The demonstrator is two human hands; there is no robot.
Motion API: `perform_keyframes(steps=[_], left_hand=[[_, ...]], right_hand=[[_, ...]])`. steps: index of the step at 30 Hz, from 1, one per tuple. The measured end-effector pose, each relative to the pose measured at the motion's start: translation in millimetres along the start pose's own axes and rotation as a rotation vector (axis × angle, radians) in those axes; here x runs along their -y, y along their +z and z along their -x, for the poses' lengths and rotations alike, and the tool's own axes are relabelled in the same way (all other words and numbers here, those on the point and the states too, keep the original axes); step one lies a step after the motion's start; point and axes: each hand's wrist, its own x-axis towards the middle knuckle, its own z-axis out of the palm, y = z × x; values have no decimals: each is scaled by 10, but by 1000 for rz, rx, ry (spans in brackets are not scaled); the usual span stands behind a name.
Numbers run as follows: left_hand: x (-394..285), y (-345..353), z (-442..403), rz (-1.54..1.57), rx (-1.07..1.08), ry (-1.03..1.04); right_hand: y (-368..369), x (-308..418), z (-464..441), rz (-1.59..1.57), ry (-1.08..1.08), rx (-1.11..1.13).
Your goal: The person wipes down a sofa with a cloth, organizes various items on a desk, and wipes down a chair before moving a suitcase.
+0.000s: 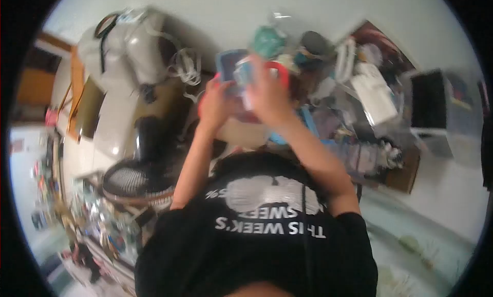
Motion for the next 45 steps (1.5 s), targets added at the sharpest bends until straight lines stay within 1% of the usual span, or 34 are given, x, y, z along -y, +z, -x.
perform_keyframes(steps=[1,2,3,4,5,7,8,9,10,11,12,13,14,15,16,17,18,19,21,22,24,25,27,28,30,31,33,34,36,40,42,43,45], left_hand=[[107,101,-43,-17,-100,79],[124,82,-37,5,-87,129],[197,117,-61,8,-82,152],[191,129,-79,3,-83,173],[148,145,-81,7,-66,204],[103,152,-53,50,-39,152],[110,193,-57,74,-34,171],[126,216,-59,74,-21,186],[145,234,-62,102,11,154],[143,255,-56,132,40,121],[128,272,-38,99,9,164],[140,282,-28,100,10,173],[166,290,-28,115,-1,196],[175,287,-24,129,-13,220],[106,234,-8,131,-18,226],[-18,155,21,104,-17,201],[-86,120,50,78,-15,172],[-53,136,46,81,-20,174],[34,159,31,102,-56,227],[27,147,42,99,-56,228],[-89,62,81,-42,-93,220],[-107,30,99,-43,-91,220],[-138,-15,122,21,-150,269],[-146,-40,135,23,-155,264],[-142,-87,182,106,-177,243],[-169,-107,221,107,-179,236],[-235,-126,285,113,-247,227],[-241,-120,286,115,-250,224],[-262,-105,265,96,-303,301],[-466,-92,228,121,-291,349],[-553,-73,213,161,-259,437],[-631,-69,209,146,-261,437],[-842,-33,217,496,35,399]], right_hand=[[174,-111,11,170,-15,65],[214,-94,19,289,-20,135],[371,-218,45,254,78,226],[343,-216,57,290,108,309],[363,-272,86,304,130,284],[446,-427,185,339,93,407],[349,-436,182,346,108,390],[188,-385,168,139,53,263],[11,-333,151,-65,-6,134],[-271,-283,95,-60,91,84],[-586,-292,38,-56,184,35],[-845,-417,-2,50,338,27],[-1081,-638,6,141,304,-142],[-1337,-882,20,239,373,-222],[-1566,-1170,69,433,438,-279],[-1785,-1400,112,523,480,-323],[-1955,-1573,195,663,446,-363],[-2109,-1648,207,809,505,-308],[-2203,-1882,269,922,572,-288],[-2222,-2002,287,920,572,-289],[-2267,-2123,311,907,500,-223],[-2312,-2170,355,905,502,-223],[-2421,-2166,371,782,417,-268],[-2478,-2146,400,783,411,-265],[-2560,-1958,483,497,381,-442],[-2565,-1894,518,497,379,-435],[-2573,-1768,583,244,320,-490],[-2567,-1678,607,245,316,-486],[-2519,-1483,622,306,243,-500],[-2470,-1249,623,298,193,-496],[-2439,-1133,599,182,176,-410],[-2421,-1053,582,167,176,-413],[-2381,-853,533,-19,154,-128]])
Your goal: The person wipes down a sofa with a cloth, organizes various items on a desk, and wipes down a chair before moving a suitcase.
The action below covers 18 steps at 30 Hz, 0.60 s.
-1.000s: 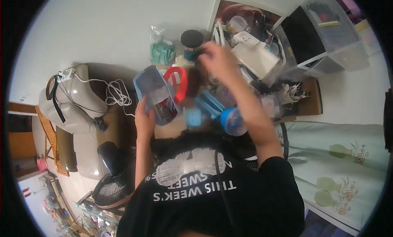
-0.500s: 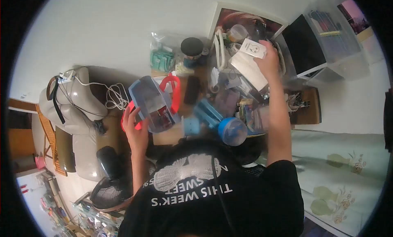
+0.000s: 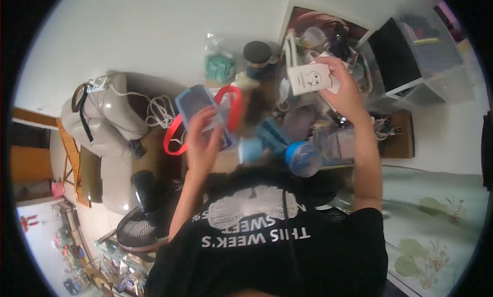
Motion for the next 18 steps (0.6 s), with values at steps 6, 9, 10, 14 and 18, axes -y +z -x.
perform_keyframes(steps=[6,9,10,14,18], left_hand=[[-71,546,-269,998,644,-575],[-104,658,-267,1386,749,-690],[-57,695,-259,1385,745,-692],[0,722,-186,1773,719,-684],[34,717,-169,1788,633,-688]], right_hand=[[318,523,-76,33,-105,404],[424,557,-123,71,-158,538],[443,558,-123,12,-142,530],[546,329,-113,-357,26,446],[707,152,-93,-460,345,188]])
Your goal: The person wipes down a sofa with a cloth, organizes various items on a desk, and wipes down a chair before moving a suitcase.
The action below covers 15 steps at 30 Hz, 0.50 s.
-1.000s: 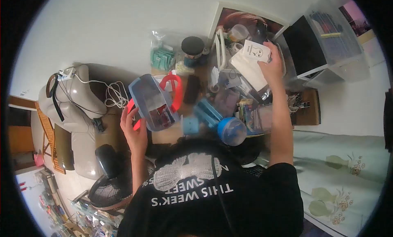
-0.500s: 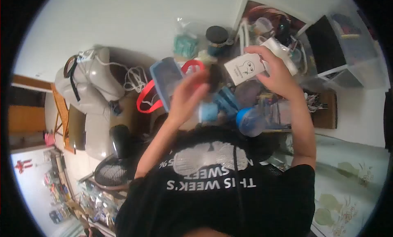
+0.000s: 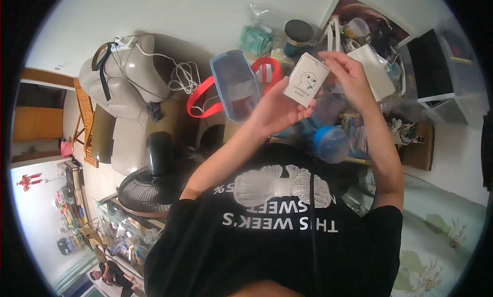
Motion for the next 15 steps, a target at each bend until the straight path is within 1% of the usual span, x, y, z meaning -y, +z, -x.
perform_keyframes(steps=[1,8,13,15], left_hand=[[-2,-10,5,-1,-1,4],[35,-58,4,19,-16,18],[41,-60,23,53,-19,9],[40,-86,22,57,12,-2]], right_hand=[[66,-36,-3,-109,33,-11],[112,-118,-49,-106,57,0],[58,-132,-67,-35,71,35],[54,-159,-80,-79,81,39]])
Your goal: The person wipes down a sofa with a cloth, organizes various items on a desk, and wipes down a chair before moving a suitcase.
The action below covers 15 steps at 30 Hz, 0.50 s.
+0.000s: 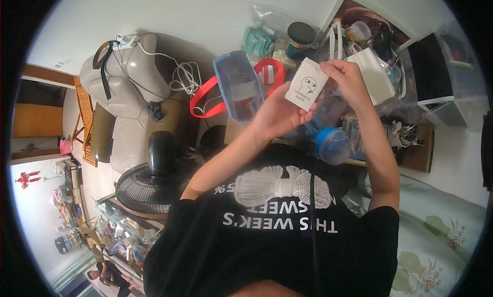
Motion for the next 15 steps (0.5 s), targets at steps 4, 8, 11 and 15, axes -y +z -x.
perform_keyframes(steps=[4,8,11,15], left_hand=[[0,-33,11,-37,27,-17],[-13,-77,-14,-53,13,14],[-24,-27,10,-78,18,43],[-32,-7,28,-90,25,55]], right_hand=[[-16,52,7,-51,65,25],[83,251,137,-122,114,55],[171,337,228,-151,105,89],[199,402,315,-18,45,93]])
